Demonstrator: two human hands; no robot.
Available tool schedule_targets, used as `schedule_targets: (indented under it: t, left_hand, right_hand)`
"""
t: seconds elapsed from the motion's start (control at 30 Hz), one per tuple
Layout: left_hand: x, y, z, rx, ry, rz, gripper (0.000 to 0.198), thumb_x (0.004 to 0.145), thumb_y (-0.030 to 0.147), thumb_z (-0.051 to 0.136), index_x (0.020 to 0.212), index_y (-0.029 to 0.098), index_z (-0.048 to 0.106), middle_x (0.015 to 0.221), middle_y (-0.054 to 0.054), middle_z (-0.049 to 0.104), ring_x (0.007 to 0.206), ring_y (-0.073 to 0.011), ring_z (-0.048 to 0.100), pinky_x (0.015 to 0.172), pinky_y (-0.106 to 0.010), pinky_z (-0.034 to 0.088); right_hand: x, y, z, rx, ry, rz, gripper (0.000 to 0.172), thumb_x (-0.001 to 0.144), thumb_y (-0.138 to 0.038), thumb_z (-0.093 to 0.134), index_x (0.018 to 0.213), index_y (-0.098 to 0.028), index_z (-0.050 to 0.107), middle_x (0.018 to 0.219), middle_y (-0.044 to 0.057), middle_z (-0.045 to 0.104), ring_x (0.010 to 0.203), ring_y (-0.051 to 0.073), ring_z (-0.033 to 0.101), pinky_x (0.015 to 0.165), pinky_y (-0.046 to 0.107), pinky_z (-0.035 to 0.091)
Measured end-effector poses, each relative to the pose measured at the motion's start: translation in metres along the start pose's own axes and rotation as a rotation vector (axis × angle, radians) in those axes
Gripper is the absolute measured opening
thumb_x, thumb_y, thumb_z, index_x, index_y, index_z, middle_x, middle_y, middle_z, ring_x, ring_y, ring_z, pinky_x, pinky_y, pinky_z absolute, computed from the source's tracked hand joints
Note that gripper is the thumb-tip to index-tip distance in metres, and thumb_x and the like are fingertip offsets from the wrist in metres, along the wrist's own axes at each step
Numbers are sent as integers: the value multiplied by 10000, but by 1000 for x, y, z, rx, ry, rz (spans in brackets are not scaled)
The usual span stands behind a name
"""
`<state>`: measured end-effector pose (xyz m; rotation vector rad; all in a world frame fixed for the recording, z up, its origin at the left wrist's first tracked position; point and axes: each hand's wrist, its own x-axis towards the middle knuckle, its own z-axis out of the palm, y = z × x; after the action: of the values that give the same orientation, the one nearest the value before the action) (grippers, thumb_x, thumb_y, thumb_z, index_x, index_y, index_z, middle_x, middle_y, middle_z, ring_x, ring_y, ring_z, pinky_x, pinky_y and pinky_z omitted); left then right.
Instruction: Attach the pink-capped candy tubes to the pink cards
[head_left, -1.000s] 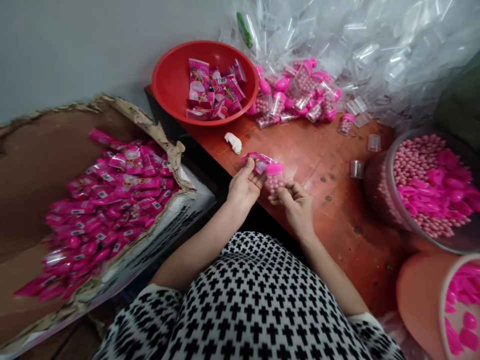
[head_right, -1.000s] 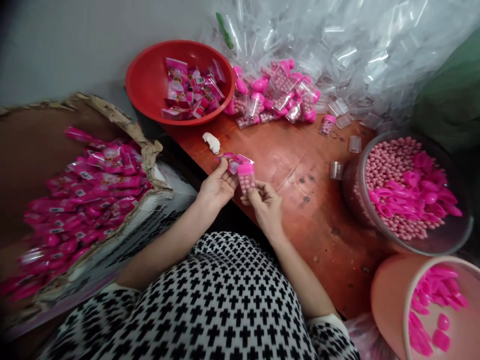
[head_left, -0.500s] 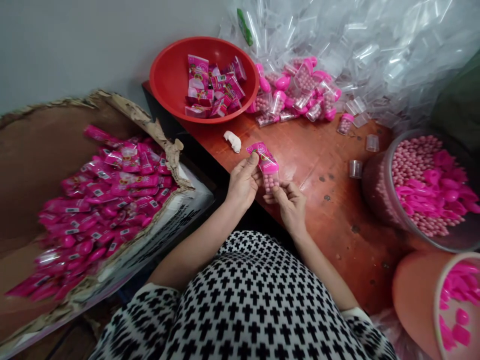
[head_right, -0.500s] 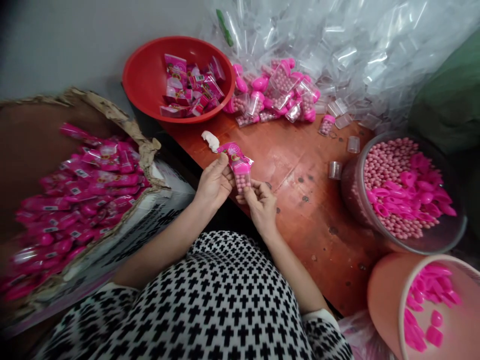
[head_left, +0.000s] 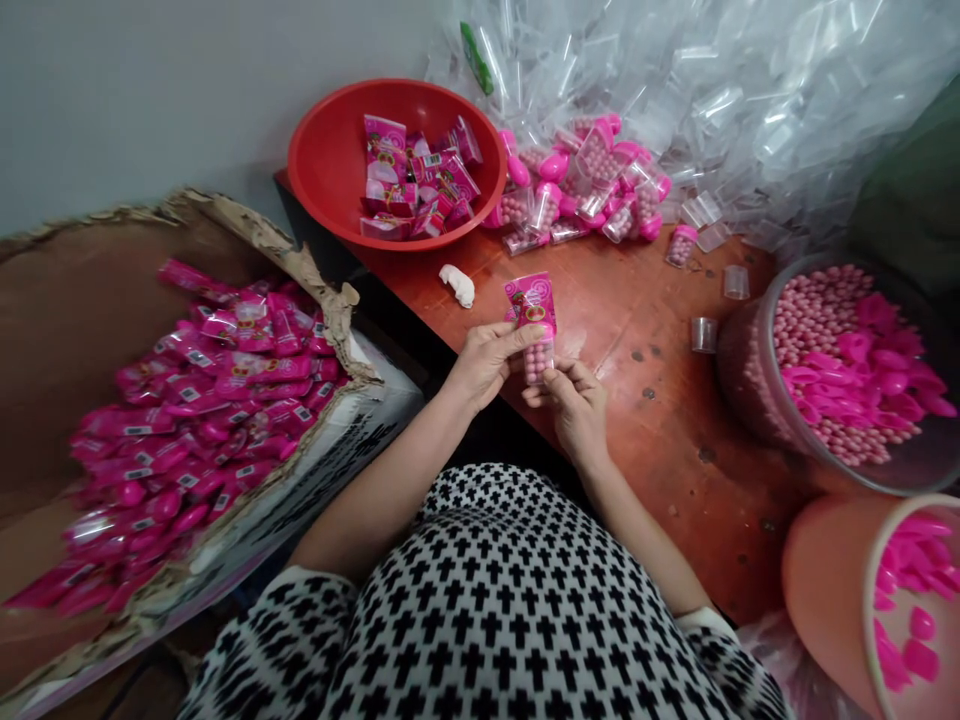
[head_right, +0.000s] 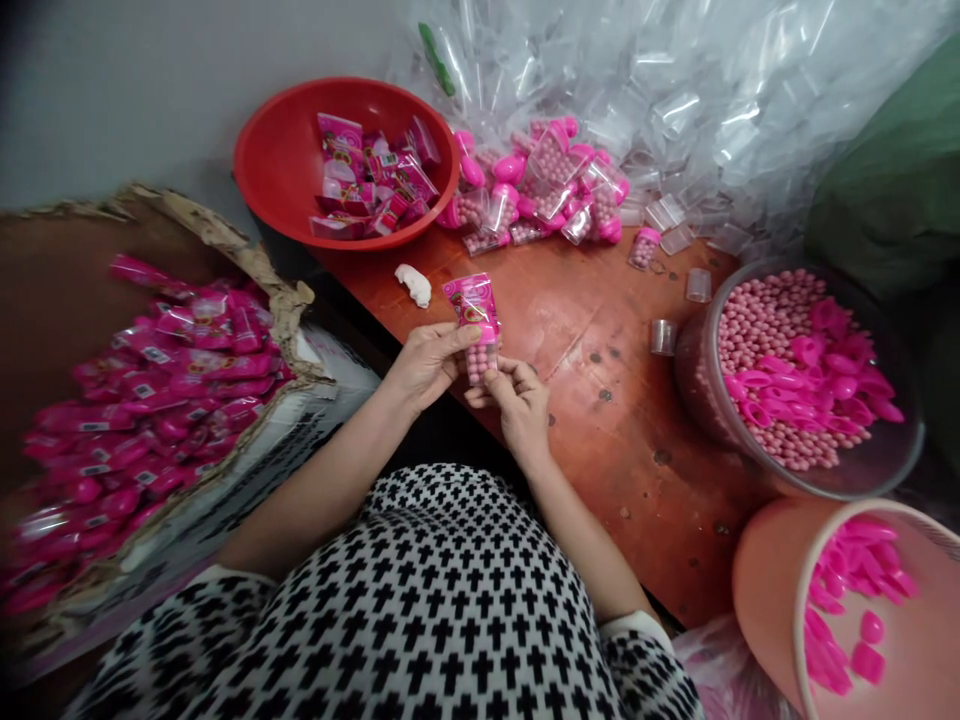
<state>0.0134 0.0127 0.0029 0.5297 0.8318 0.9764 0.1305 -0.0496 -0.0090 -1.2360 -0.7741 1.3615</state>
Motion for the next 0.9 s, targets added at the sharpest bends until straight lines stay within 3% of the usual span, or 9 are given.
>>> schedule_targets:
  t: [0.3, 0.5, 0.73, 0.9]
  left_hand:
    - [-4, -2, 4, 36, 36, 17, 262, 607, 299, 825, 671, 74, 708, 619, -44, 653, 528, -83, 562, 523, -210, 445]
    - [-6, -4, 7, -50, 94, 47, 323, 520, 293, 874, 676, 82, 686, 631, -27, 657, 557, -91, 588, 584, -229, 489]
    - [-14, -15, 8, -52, 37, -14, 293, 573, 298, 853, 626, 88, 655, 568, 2, 580, 491, -73, 520, 460, -209, 437]
    - [-17, -8, 0, -118, 62, 14, 248, 616, 270, 829, 717, 79, 707, 700, -46, 675, 630, -98, 619, 596, -214, 515]
  right_hand:
    - [6, 2, 3, 38, 24, -31, 228, 760, -350, 726, 902, -198, 632, 739, -19, 716, 547, 109, 668, 548, 254, 601]
    - [-2, 0, 1, -103, 109, -132, 243, 739, -342, 750, 888, -192, 629, 791, -17, 736, 570, 104, 676, 566, 250, 612]
    - [9, -3, 3, 169, 82, 11, 256, 666, -333, 807, 760, -171, 632, 619, -21, 709, 472, 85, 646, 449, 154, 540]
    - [7, -4, 0, 220, -48, 28, 307, 670, -314, 820, 899, -190, 657, 771, -7, 754, 671, 113, 726, 638, 198, 614]
